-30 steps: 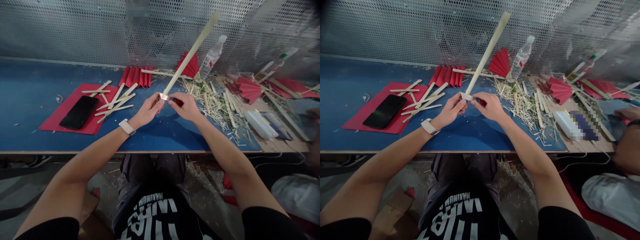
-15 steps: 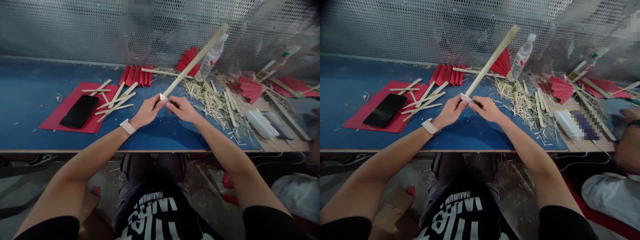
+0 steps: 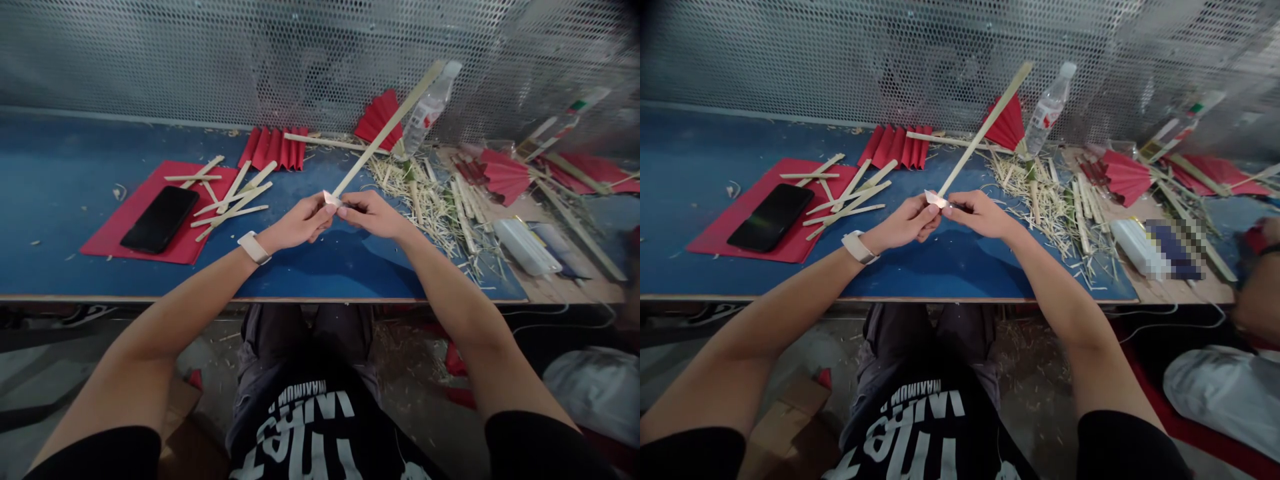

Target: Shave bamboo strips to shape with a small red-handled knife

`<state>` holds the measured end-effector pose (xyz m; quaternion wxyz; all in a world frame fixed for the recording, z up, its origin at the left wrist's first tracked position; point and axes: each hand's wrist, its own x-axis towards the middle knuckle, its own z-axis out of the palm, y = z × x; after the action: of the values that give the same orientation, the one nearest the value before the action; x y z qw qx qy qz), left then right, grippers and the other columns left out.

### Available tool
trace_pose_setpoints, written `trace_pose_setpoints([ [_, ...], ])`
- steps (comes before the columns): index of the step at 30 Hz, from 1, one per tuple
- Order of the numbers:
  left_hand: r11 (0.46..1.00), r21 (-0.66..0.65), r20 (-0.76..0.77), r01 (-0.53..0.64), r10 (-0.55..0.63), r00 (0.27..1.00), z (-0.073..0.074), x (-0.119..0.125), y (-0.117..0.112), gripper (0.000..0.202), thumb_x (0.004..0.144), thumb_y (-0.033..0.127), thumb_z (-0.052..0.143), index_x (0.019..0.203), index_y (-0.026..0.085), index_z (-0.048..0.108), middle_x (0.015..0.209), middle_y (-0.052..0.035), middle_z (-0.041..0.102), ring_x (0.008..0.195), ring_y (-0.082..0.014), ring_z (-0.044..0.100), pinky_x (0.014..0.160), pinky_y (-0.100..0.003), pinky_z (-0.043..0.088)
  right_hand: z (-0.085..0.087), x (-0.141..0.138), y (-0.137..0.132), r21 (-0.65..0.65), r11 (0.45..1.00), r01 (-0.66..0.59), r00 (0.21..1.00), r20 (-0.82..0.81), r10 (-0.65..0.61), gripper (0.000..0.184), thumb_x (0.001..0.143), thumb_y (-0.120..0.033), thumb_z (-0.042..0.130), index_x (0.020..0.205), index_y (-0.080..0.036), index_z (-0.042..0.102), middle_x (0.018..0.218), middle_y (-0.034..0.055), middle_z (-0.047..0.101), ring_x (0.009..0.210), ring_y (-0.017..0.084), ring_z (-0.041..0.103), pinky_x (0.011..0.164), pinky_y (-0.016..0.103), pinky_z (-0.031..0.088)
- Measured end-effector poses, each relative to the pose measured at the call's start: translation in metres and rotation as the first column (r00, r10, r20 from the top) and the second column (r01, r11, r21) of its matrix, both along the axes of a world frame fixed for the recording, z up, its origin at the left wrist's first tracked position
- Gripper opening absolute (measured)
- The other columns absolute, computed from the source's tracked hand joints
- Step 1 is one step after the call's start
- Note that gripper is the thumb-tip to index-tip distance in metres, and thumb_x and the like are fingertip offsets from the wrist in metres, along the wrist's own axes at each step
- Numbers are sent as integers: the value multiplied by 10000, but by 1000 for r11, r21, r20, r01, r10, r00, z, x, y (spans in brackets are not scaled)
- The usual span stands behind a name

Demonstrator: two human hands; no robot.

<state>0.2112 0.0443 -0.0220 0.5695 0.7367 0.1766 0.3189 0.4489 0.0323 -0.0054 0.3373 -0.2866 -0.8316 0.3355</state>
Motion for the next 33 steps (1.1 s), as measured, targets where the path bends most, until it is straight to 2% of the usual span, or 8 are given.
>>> trace_pose_setpoints([
  [7,1000,20,-29,-5,5,1000,1,-1,-2,536,1073,777,585,1038,246,513,708,96,396,445,-54,331,392,-207,352,5,1,-3,-98,994,-49,999,-2,49,550,1081,-718,681,819,-240,602,620,-70,508,517,99,409,490,293,323],
  [10,998,59,-35,-31,33,999,-1,-2,-1,526,1084,763,577,1033,242,520,712,88,419,455,-55,358,397,-198,361,5,0,-3,-106,993,-47,999,-13,46,555,1076,-731,678,824,-241,615,604,-72,504,506,99,420,481,283,330],
  [13,992,108,-13,-71,73,997,-4,-1,1,536,1091,766,558,1016,236,530,710,76,444,465,-61,389,402,-206,369,2,-4,-3,-86,996,-37,999,-26,35,562,1074,-755,660,843,-244,623,594,-74,490,503,104,407,486,286,324],
  [16,985,132,41,-112,108,993,-6,1,1,546,1091,773,552,993,238,517,685,81,441,451,-59,382,402,-216,363,-1,-10,-4,-34,999,31,998,-46,-33,593,1059,-783,654,812,-251,573,604,-64,477,536,117,397,511,297,316],
  [20,988,87,94,-128,120,988,-5,4,0,564,1072,800,562,965,252,486,655,102,408,425,-55,357,387,-215,349,-4,-18,-8,31,988,150,986,-73,-148,636,1046,-824,629,776,-265,494,631,-49,441,591,140,377,545,316,308],
  [24,990,75,90,-119,112,990,-1,4,-2,537,1097,764,555,933,261,464,641,99,413,413,-56,360,376,-219,338,-3,-19,-10,48,977,207,978,-44,-205,638,1050,-833,608,775,-271,485,647,-37,436,615,157,383,564,333,312],
  [33,999,22,25,-35,34,999,3,0,-5,439,1113,675,607,1012,270,469,688,99,407,417,-56,358,369,-219,333,6,-6,-7,61,991,122,991,52,-125,631,1057,-825,593,770,-268,521,649,-38,446,617,156,372,566,340,308],
])
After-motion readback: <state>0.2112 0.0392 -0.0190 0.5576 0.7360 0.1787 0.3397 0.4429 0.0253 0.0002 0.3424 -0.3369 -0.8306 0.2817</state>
